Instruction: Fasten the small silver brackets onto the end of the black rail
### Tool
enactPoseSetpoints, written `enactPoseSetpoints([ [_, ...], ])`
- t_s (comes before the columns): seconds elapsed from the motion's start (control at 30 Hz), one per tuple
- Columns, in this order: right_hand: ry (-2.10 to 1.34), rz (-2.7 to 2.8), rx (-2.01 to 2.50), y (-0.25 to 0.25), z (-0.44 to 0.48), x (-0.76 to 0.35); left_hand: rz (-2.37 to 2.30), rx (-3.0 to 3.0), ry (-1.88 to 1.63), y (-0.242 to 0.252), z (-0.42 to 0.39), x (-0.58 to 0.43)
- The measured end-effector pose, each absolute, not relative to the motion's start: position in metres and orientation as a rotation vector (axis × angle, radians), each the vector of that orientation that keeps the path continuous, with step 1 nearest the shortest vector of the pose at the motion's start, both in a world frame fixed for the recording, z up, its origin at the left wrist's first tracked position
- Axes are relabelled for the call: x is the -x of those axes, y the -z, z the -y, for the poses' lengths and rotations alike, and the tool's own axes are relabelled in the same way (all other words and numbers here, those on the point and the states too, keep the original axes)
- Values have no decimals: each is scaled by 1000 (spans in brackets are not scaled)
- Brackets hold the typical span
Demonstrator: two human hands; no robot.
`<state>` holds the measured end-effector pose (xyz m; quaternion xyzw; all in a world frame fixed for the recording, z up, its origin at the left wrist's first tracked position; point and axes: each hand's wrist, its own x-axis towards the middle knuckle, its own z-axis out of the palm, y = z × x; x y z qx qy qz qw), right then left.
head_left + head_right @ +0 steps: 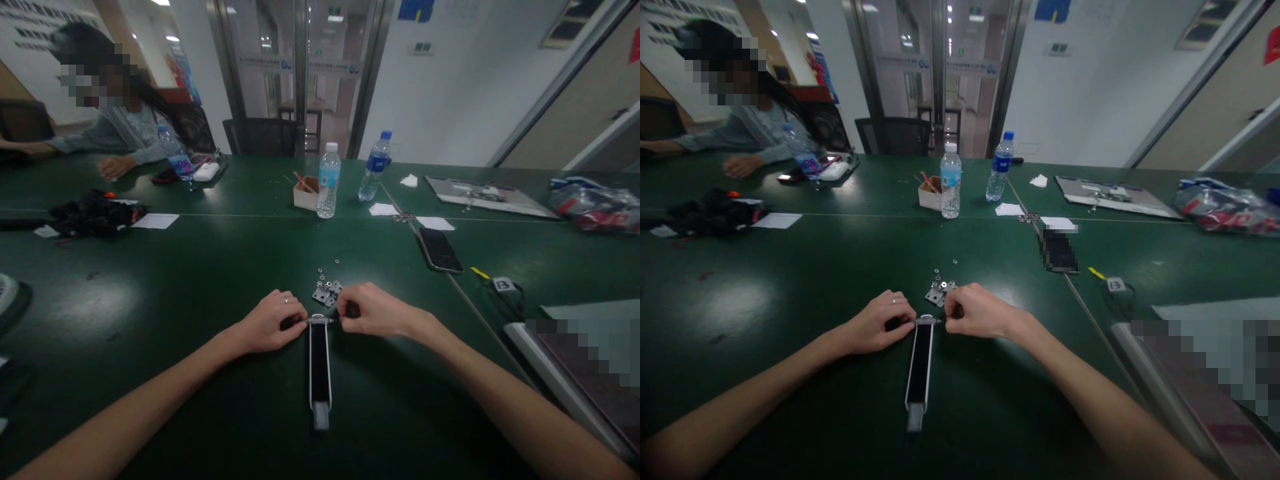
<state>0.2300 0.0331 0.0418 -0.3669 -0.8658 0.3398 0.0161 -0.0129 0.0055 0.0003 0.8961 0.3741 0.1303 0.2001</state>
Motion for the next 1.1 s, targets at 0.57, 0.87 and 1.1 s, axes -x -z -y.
enactPoseSetpoints([
  [0.57, -1172, 2670, 1072, -35, -34, -230, -1033, -2497, -364, 1, -6, 14],
  [0.87, -1217, 2596, 1015, -29, -32, -226, -1044, -2508, -367, 0, -5, 13],
  [1.1, -809, 2570, 1213, -33, -41, -232, -1032, -2472, -341, -1, -5, 14],
])
